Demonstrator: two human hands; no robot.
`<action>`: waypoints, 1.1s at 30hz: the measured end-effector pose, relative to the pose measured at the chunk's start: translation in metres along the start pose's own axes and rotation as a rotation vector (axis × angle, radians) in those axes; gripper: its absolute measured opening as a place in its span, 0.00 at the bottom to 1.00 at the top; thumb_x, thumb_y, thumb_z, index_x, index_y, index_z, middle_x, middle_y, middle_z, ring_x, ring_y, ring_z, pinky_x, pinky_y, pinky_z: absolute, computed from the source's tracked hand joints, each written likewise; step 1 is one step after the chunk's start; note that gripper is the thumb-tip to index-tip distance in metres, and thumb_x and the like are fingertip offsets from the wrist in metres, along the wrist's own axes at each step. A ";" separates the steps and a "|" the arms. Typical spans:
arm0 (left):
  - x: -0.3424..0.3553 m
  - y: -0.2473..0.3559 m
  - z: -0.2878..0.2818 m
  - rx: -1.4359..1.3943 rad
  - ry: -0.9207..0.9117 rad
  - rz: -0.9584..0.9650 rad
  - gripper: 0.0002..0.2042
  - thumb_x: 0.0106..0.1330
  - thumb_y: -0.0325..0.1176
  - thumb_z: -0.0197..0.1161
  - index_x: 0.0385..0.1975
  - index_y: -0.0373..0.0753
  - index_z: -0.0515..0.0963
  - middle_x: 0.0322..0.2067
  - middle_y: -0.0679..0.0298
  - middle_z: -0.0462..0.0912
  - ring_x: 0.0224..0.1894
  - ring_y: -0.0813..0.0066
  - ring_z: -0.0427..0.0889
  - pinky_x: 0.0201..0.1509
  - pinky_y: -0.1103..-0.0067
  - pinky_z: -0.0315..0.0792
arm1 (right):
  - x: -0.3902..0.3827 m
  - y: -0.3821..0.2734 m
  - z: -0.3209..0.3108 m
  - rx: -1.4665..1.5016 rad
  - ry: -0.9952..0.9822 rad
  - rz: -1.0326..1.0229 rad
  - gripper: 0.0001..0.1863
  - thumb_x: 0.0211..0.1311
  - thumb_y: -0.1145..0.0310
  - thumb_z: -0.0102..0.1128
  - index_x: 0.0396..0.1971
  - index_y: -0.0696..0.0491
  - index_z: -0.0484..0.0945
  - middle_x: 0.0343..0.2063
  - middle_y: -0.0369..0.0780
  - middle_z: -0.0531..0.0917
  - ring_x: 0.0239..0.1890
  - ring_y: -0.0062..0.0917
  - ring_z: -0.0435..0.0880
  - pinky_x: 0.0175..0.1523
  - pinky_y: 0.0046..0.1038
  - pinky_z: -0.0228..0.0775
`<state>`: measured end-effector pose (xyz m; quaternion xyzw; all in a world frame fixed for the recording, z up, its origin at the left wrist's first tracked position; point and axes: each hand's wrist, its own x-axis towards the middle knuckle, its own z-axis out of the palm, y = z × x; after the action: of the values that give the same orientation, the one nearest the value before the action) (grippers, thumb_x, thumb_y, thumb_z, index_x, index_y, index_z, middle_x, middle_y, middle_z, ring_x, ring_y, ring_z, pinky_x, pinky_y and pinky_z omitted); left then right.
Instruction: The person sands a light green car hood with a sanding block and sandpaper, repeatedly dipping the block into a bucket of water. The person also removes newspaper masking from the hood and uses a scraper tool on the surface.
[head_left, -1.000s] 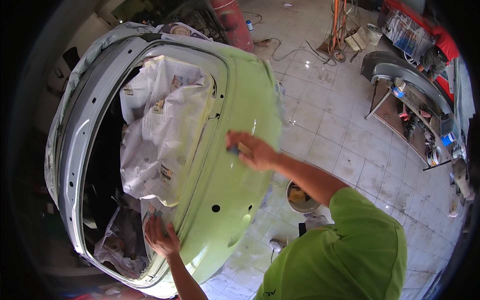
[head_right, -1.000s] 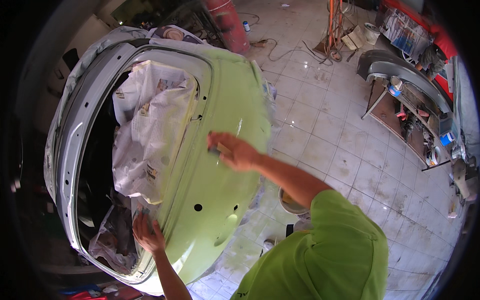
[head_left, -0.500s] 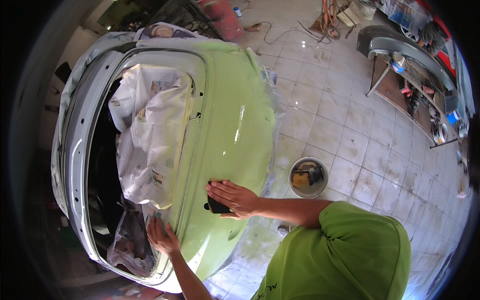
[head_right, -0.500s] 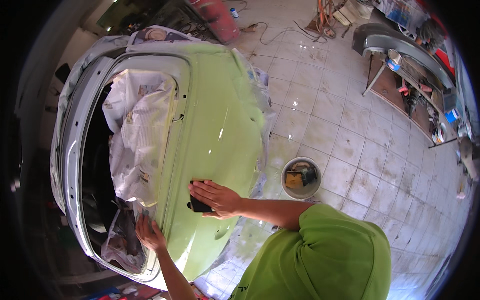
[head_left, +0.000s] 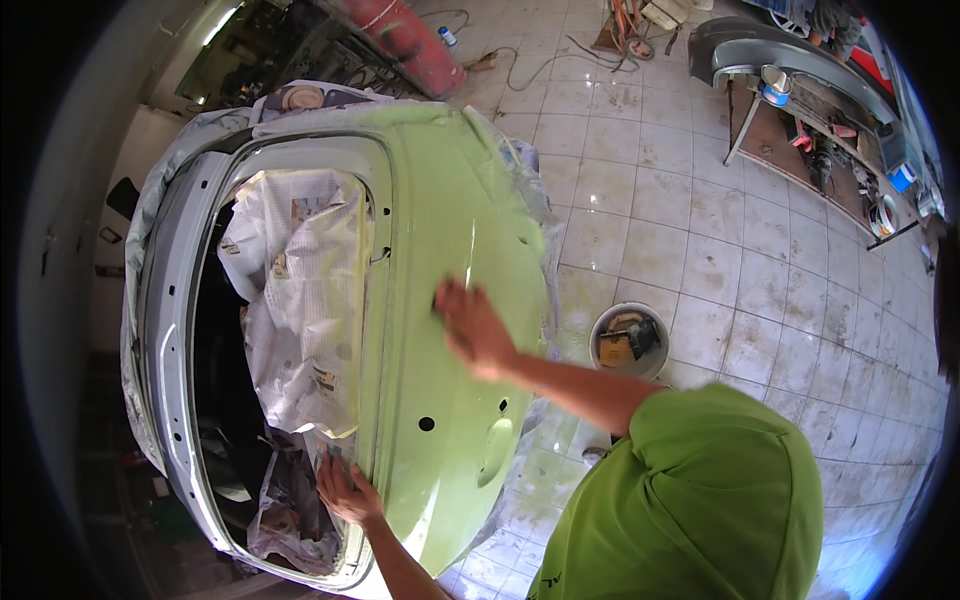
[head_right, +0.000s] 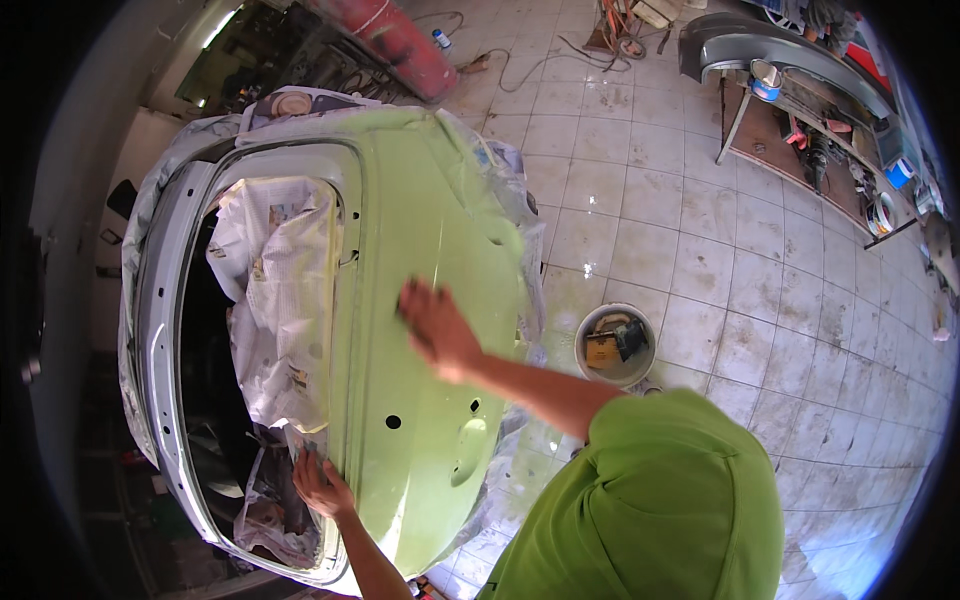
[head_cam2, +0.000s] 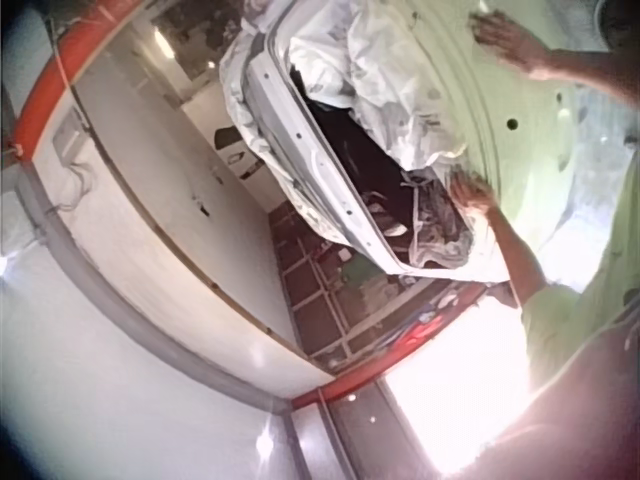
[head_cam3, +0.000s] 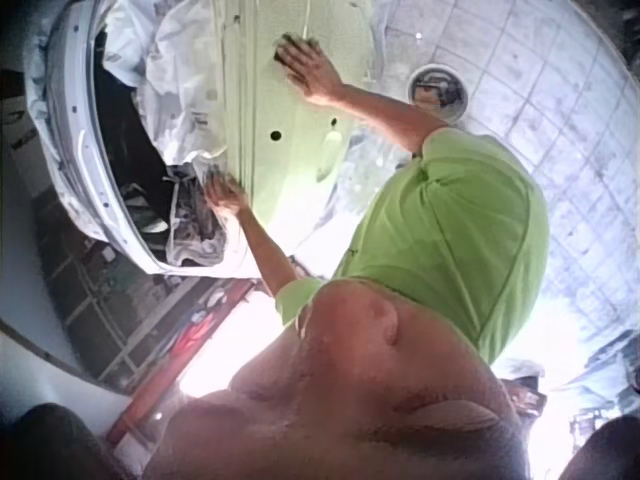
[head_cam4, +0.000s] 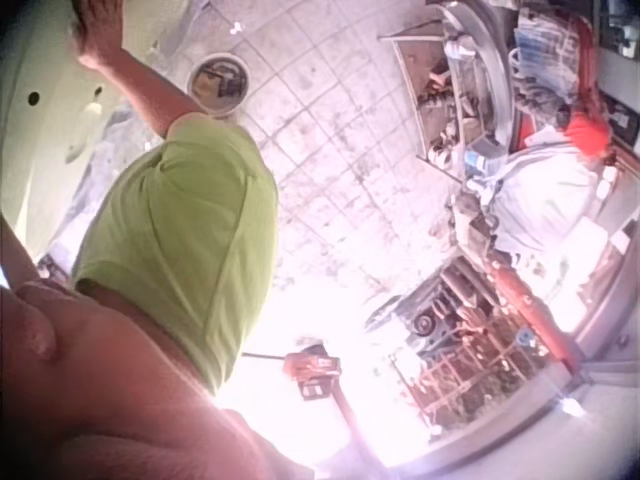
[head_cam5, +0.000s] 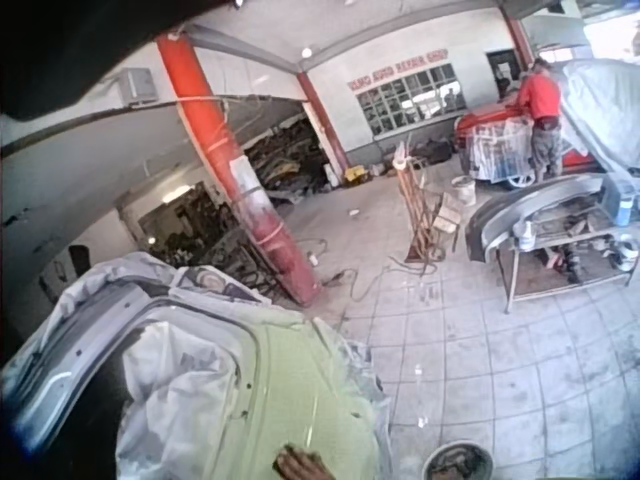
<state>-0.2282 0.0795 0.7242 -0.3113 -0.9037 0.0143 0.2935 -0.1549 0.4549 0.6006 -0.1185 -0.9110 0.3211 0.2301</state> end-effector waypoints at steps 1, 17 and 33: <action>0.003 0.003 0.000 -0.007 0.001 0.007 0.24 0.75 0.51 0.53 0.49 0.34 0.84 0.57 0.55 0.84 0.59 0.48 0.79 0.64 0.56 0.69 | -0.040 -0.026 0.011 -0.008 -0.093 -0.142 0.33 0.72 0.57 0.50 0.73 0.56 0.62 0.75 0.50 0.60 0.78 0.43 0.55 0.78 0.55 0.45; 0.013 0.008 0.003 0.015 0.033 0.047 0.22 0.75 0.48 0.54 0.51 0.35 0.83 0.58 0.56 0.83 0.61 0.50 0.77 0.65 0.56 0.68 | -0.036 -0.003 0.063 -0.203 0.137 -0.028 0.31 0.77 0.65 0.45 0.76 0.57 0.56 0.78 0.47 0.57 0.80 0.36 0.54 0.82 0.39 0.47; 0.008 0.007 0.004 0.002 0.027 0.013 0.20 0.71 0.48 0.58 0.51 0.39 0.84 0.62 0.59 0.81 0.64 0.50 0.75 0.65 0.56 0.67 | 0.081 0.096 -0.006 0.428 0.590 0.343 0.29 0.77 0.58 0.47 0.72 0.52 0.63 0.59 0.57 0.77 0.57 0.53 0.78 0.59 0.48 0.72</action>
<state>-0.2317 0.0901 0.7240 -0.3169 -0.8977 0.0130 0.3059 -0.2155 0.5607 0.5708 -0.3054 -0.6851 0.4896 0.4445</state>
